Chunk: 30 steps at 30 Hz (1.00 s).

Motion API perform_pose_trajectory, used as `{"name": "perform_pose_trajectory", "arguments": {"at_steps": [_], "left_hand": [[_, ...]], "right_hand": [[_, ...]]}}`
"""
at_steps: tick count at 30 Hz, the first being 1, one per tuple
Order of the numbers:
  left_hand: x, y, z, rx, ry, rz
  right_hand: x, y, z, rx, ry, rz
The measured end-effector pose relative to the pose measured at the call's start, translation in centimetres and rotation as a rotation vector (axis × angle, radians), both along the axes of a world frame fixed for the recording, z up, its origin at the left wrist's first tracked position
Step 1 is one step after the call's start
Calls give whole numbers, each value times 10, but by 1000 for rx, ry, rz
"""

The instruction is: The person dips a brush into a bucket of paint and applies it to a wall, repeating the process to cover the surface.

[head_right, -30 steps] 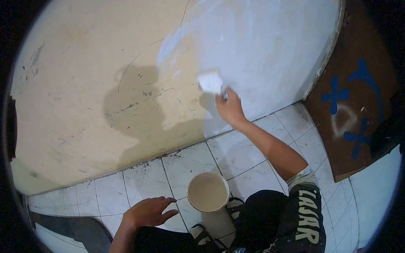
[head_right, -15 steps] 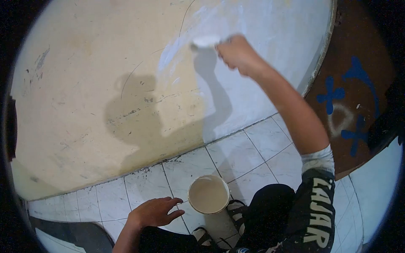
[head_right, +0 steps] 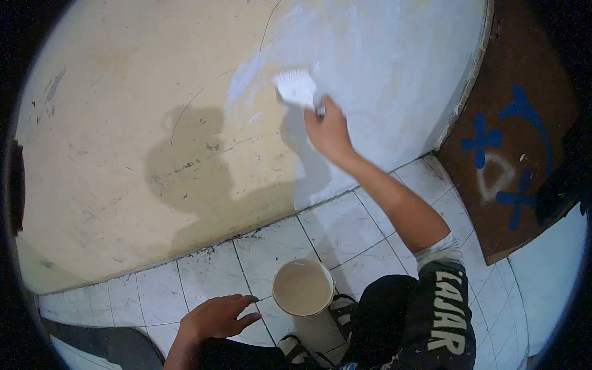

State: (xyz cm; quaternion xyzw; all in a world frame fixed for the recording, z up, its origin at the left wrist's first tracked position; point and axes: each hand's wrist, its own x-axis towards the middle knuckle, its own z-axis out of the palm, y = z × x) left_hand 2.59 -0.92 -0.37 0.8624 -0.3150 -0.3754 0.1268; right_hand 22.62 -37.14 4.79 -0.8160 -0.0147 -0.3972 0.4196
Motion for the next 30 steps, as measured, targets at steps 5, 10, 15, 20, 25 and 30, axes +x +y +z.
{"name": "perform_pose_trajectory", "arguments": {"at_steps": [5,10,15,20,25,30], "left_hand": [[-1,-2,-1,-7,-1,6],[-7,-3,2,-65,-45,-10],[-7,-2,-1,-47,-34,8],[-1,-10,-5,-24,-9,-1],[8,-16,-9,28,16,18],[13,-19,-8,47,47,48]], "right_hand": [[-43,-29,-89,27,639,-28],[-16,-104,-153,-10,776,-133],[-20,-98,53,52,668,-30],[-30,-99,152,25,364,-25],[-35,-88,204,103,169,-15],[17,-105,42,-92,-141,-96]]}}
